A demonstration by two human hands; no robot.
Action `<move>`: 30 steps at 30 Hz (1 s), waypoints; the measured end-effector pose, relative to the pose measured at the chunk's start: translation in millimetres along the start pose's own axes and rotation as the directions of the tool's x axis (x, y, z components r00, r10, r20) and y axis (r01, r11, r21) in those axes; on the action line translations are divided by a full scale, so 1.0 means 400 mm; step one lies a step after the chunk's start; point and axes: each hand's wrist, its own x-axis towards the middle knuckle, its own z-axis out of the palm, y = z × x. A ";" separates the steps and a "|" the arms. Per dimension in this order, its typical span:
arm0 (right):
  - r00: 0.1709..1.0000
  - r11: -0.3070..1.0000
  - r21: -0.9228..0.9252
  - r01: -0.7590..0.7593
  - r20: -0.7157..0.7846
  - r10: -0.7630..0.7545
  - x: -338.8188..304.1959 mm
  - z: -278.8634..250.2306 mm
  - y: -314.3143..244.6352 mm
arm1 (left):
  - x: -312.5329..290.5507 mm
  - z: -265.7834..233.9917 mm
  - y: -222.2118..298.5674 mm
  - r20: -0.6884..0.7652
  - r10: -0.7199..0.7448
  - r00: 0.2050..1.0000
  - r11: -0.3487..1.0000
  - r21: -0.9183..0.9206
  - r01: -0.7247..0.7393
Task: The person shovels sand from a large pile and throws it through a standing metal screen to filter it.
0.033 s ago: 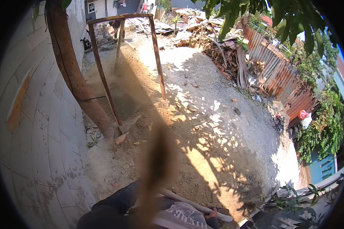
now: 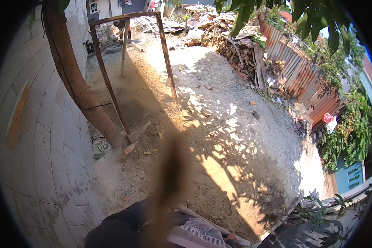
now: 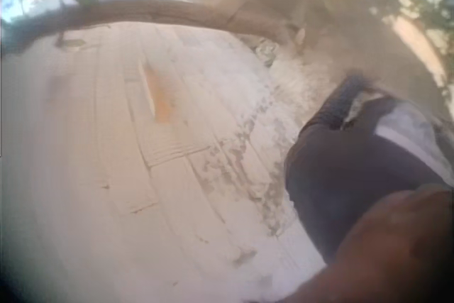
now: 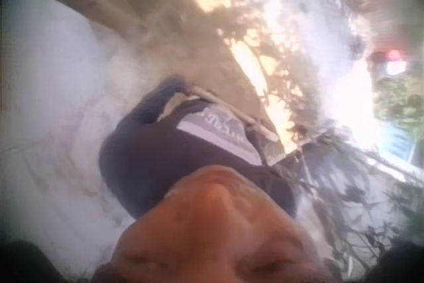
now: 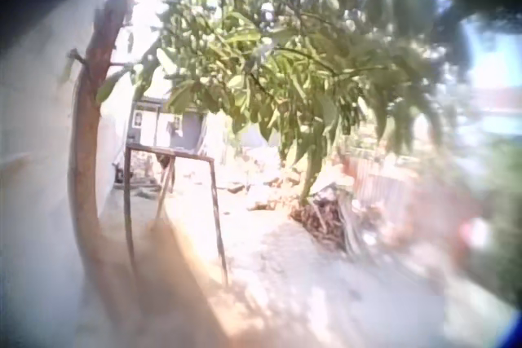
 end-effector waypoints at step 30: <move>0.794 0.856 -0.086 0.510 -0.334 -0.507 0.338 -0.781 -0.145 | 0.776 1.071 1.180 0.305 0.134 0.943 0.890 -0.456 0.021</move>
